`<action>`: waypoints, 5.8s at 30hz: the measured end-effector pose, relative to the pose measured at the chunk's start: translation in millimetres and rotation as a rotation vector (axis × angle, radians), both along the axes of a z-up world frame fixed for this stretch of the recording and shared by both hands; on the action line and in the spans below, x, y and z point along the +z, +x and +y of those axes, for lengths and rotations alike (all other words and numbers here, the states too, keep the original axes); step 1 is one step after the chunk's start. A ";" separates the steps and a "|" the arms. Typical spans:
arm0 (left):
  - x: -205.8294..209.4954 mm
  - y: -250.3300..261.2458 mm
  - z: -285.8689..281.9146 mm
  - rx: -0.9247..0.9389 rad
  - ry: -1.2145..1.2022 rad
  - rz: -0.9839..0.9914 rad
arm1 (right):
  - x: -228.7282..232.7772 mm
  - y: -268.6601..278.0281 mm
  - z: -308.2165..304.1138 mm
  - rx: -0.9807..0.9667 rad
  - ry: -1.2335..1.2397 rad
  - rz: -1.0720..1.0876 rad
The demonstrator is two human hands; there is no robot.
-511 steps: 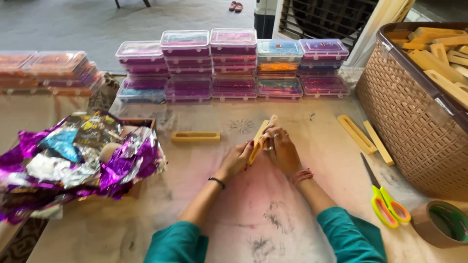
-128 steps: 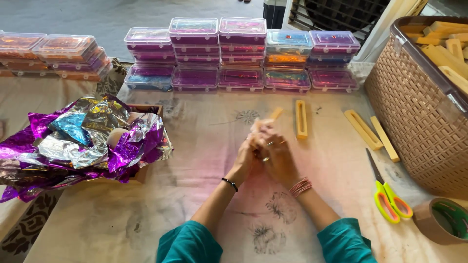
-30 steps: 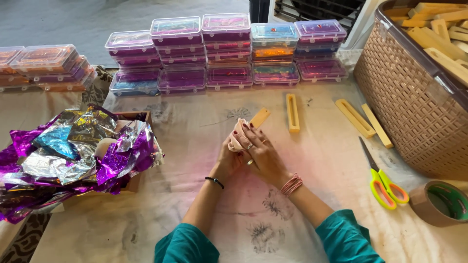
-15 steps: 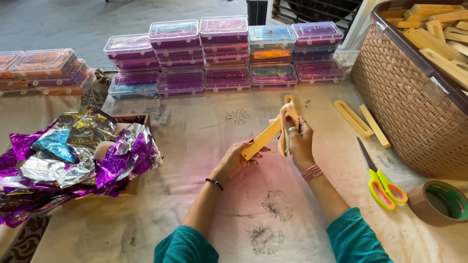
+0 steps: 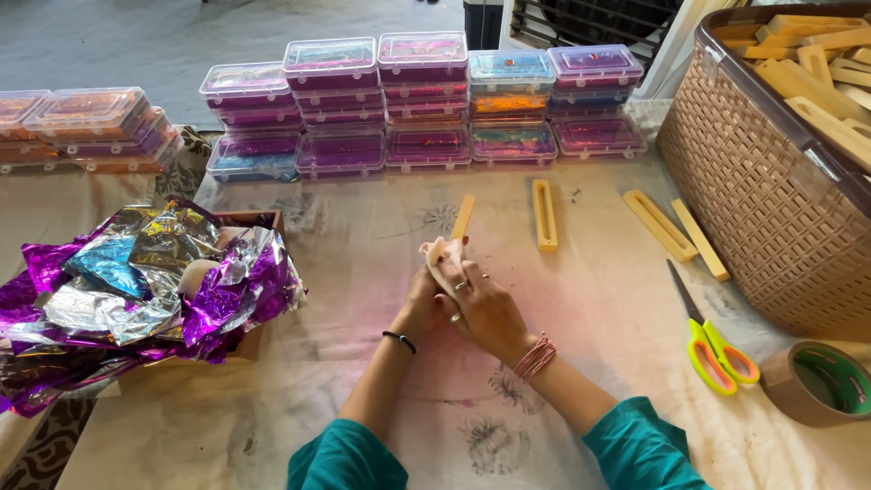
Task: Wrapping small items in decorative foil and placing them in clear plastic containers.
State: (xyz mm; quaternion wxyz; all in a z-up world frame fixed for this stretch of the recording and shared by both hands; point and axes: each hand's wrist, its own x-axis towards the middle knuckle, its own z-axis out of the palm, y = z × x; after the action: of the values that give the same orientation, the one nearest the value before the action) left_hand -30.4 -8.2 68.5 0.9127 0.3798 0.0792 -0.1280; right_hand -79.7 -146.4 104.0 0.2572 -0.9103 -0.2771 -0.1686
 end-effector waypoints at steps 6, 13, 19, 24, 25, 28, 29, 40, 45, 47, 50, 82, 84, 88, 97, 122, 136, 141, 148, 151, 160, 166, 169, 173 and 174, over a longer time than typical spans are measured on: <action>-67.0 27.8 10.6 -0.191 0.048 -0.147 | 7.1 23.8 -37.7 0.098 0.035 -0.339; -25.9 8.4 5.6 -0.293 0.169 -0.147 | 14.0 32.0 -48.2 -0.180 0.137 -0.261; -17.4 1.2 6.9 -0.139 0.092 -0.049 | 30.7 -3.0 -14.1 0.239 0.229 -0.450; -27.3 3.6 11.8 -0.313 0.193 -0.244 | 10.7 29.5 -46.8 0.009 0.057 -0.159; -10.5 -1.8 9.4 -0.312 0.192 -0.251 | 12.2 33.6 -51.7 0.010 0.055 -0.165; 18.8 -13.0 5.6 -0.403 0.223 -0.278 | 15.1 39.8 -60.3 -0.160 0.033 -0.067; 16.0 -11.4 5.9 -0.399 0.211 -0.241 | 15.7 38.0 -59.8 -0.128 0.120 -0.198; -12.4 0.0 10.5 -0.260 0.143 -0.252 | 4.5 18.6 -30.1 0.154 0.195 -0.100; -39.8 15.2 9.6 -0.372 0.153 -0.280 | 5.0 38.4 -53.8 -0.200 0.228 0.131; -31.1 11.0 8.0 -0.371 0.144 -0.281 | 11.5 32.4 -56.5 -0.215 0.233 0.035; -17.3 6.3 8.2 -0.355 0.131 -0.267 | 17.0 26.0 -52.5 -0.195 0.240 -0.123; -50.6 23.0 7.0 -0.225 0.126 -0.227 | 9.1 18.2 -46.5 -0.058 0.034 -0.386; -26.4 9.4 5.6 -0.172 0.096 -0.188 | 8.6 12.1 -38.9 0.104 -0.067 -0.518; -16.0 0.8 6.4 -0.167 0.071 -0.113 | 11.1 8.1 -37.9 0.205 -0.073 -0.517; -50.9 18.9 12.5 -0.212 0.118 -0.252 | 15.5 7.9 -34.3 -0.013 -0.117 -0.346; -70.6 29.0 19.4 -0.296 -0.017 -0.257 | -3.8 44.8 -67.3 0.005 0.000 -0.295; 29.8 -25.0 15.1 -0.439 0.318 -0.328 | -35.2 74.8 -69.2 -0.041 1.064 0.366; -8.3 -11.0 11.3 -0.391 0.526 -0.347 | -10.2 52.4 -70.1 -0.185 0.406 -0.159; 0.7 -17.9 14.6 -0.106 0.364 -0.361 | -4.7 2.9 -12.5 0.124 -0.036 -0.347; -9.8 -9.8 20.6 -0.086 0.125 -0.271 | 3.3 1.3 -12.5 0.235 -0.032 -0.230; -48.0 17.9 6.8 -0.295 0.456 -0.341 | -2.0 41.6 -60.2 -0.040 -0.021 -0.240; -51.3 20.0 8.5 -0.100 0.155 -0.346 | 12.1 -0.1 -14.5 0.183 -0.044 -0.320; -15.9 0.4 12.3 -0.008 0.086 -0.234 | 5.1 -3.1 -9.0 0.259 -0.104 -0.347; -21.1 6.0 10.3 -0.035 -0.103 -0.146 | -2.7 10.9 -24.5 0.252 -0.095 -0.349; -24.0 7.8 10.3 -0.026 -0.172 -0.143 | -2.8 15.1 -28.6 0.256 -0.110 -0.394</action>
State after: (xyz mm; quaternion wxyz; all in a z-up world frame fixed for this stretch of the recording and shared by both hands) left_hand -22.6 2.1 44.5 0.9435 0.3094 -0.0022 -0.1187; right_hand -64.6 -175.0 101.1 0.1675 -0.8300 -0.4438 -0.2934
